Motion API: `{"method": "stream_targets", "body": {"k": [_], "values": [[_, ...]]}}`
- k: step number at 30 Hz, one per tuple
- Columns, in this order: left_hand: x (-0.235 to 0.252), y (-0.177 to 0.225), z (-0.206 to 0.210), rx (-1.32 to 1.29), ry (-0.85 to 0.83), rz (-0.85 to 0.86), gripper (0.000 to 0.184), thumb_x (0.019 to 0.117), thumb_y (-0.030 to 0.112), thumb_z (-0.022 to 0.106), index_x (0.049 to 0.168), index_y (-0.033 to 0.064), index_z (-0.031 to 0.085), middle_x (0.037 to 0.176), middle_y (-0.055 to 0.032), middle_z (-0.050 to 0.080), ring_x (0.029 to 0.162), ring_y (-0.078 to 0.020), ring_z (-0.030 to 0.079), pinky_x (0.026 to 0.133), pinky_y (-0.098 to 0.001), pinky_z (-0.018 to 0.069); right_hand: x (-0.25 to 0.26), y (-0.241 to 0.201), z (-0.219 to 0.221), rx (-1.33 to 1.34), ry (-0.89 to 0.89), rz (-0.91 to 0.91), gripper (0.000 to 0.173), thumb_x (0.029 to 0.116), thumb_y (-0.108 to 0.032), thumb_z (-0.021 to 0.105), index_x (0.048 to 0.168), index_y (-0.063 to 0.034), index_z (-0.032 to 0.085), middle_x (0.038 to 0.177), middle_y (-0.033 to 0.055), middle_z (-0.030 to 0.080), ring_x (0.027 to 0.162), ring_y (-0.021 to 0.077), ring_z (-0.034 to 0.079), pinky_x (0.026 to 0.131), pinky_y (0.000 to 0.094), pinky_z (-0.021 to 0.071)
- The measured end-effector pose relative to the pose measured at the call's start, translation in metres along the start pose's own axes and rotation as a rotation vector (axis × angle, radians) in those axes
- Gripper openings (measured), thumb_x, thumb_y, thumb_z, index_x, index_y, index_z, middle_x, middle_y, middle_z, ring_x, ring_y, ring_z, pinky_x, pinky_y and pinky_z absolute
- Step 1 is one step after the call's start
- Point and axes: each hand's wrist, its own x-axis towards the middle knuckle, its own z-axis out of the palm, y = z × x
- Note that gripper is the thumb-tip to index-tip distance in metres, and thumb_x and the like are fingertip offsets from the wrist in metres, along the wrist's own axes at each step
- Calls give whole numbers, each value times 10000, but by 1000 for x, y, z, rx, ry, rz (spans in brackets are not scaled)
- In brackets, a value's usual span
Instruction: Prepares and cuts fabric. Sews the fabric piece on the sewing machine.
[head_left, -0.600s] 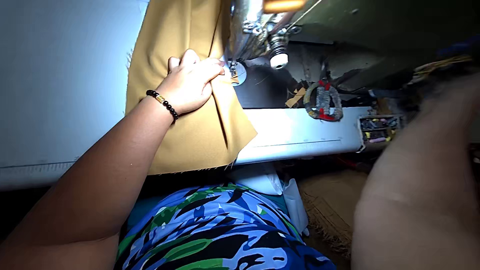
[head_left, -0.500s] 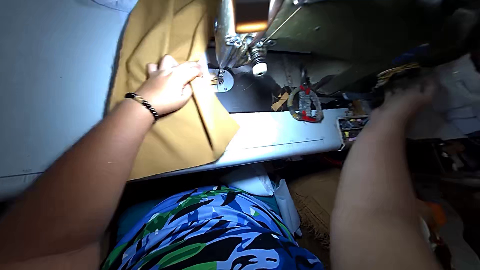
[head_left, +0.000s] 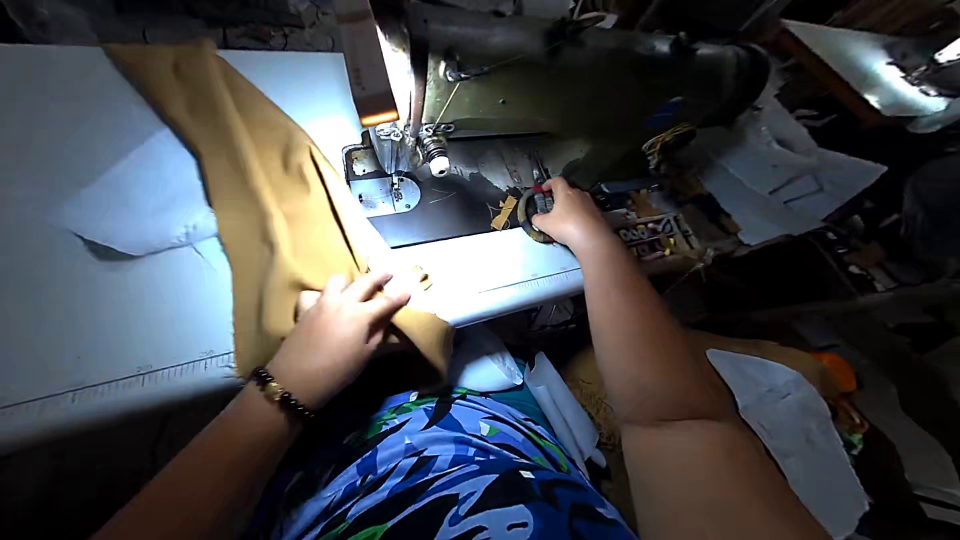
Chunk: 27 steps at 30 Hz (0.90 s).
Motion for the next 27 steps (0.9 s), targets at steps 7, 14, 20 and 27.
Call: {"method": "stream_targets", "body": {"k": [7,14,20,27], "values": [[-8,-9,6,-111,3,122,511,959,93,598,1420,308,636,1523,-75,531,1130,-388,588,814,-622,424,-129,42,24,444,-263,-256,665,935,-151,720,1513,-71,401,1039,125,652,855,217,658,748,427,576],[-20,-8,18,-62,101,184,541,931,106,554,1428,304,630,1525,-76,527,996,-322,570,764,-537,384,-162,21,89,800,-838,-446,776,905,-775,509,1280,-96,523,858,-94,593,777,-14,600,708,189,528],[-27,-9,21,-50,123,199,552,914,87,542,1413,300,645,1527,-55,528,956,-293,561,763,-516,376,-146,-18,86,605,-716,-367,519,994,-619,502,1239,-163,536,766,-14,591,641,62,604,614,250,535],[-27,-9,21,-31,131,200,558,927,89,542,1432,312,625,1522,-66,535,954,-299,568,746,-505,375,-147,-22,86,570,-685,-366,502,1005,-619,473,1239,-179,529,752,-31,572,629,50,588,602,240,522]]}}
